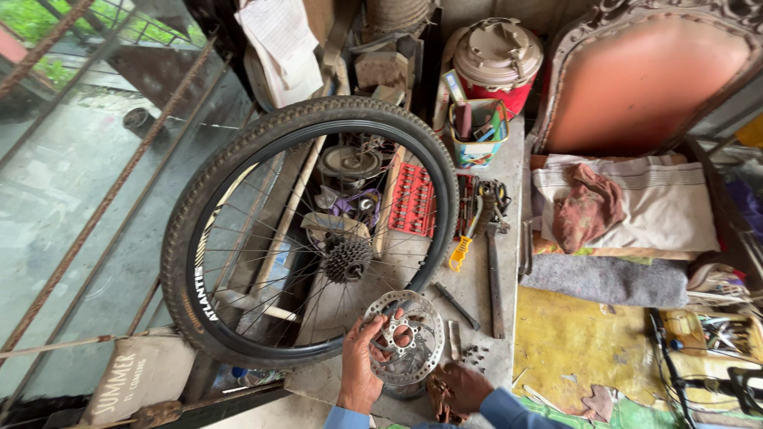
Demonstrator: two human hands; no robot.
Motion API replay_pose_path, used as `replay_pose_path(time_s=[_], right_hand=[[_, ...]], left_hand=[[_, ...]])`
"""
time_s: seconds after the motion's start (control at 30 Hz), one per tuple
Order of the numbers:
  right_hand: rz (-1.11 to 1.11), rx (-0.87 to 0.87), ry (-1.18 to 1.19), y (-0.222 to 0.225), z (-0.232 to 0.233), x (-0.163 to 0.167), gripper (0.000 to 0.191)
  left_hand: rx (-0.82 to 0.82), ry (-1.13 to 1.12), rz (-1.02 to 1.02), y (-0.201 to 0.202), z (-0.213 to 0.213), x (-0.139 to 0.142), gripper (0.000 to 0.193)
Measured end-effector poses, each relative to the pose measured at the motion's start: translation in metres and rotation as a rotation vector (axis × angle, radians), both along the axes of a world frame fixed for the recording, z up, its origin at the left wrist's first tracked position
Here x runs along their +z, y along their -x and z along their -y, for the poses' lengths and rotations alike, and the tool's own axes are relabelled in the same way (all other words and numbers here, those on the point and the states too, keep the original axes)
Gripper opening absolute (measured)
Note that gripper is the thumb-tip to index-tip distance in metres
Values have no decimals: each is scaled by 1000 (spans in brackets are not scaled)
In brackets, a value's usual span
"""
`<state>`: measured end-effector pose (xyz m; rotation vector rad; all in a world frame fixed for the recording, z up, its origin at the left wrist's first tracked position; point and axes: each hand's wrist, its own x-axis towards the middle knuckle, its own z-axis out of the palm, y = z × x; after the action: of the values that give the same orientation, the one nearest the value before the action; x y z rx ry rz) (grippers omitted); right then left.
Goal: The person handles a bicycle wheel and a brake rotor on a workbench, rotating the wheel and inspecting the rotor. They then retrieve a roll of tape, cut a piece, and apply it to the brake rotor. The person continues to handle the rotor and wheel, but does not complete the installation.
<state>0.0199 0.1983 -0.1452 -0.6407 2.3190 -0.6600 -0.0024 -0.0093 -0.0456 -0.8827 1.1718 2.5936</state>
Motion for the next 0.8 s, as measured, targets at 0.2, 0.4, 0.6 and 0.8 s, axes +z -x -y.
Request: replay_pose_path(time_s=[0.2, 0.4, 0.6, 0.8], right_hand=[[40, 94, -101, -19, 4, -8, 88], [-229, 10, 247, -10, 4, -13, 55], [-104, -696, 383, 15, -12, 3, 48], [-454, -609, 675, 38, 18, 24, 49]], left_hand=[[30, -92, -71, -4, 9, -13, 13], [65, -56, -37, -7, 12, -12, 12], [96, 59, 11, -9, 20, -22, 20], [28, 92, -40, -5, -8, -50, 21]])
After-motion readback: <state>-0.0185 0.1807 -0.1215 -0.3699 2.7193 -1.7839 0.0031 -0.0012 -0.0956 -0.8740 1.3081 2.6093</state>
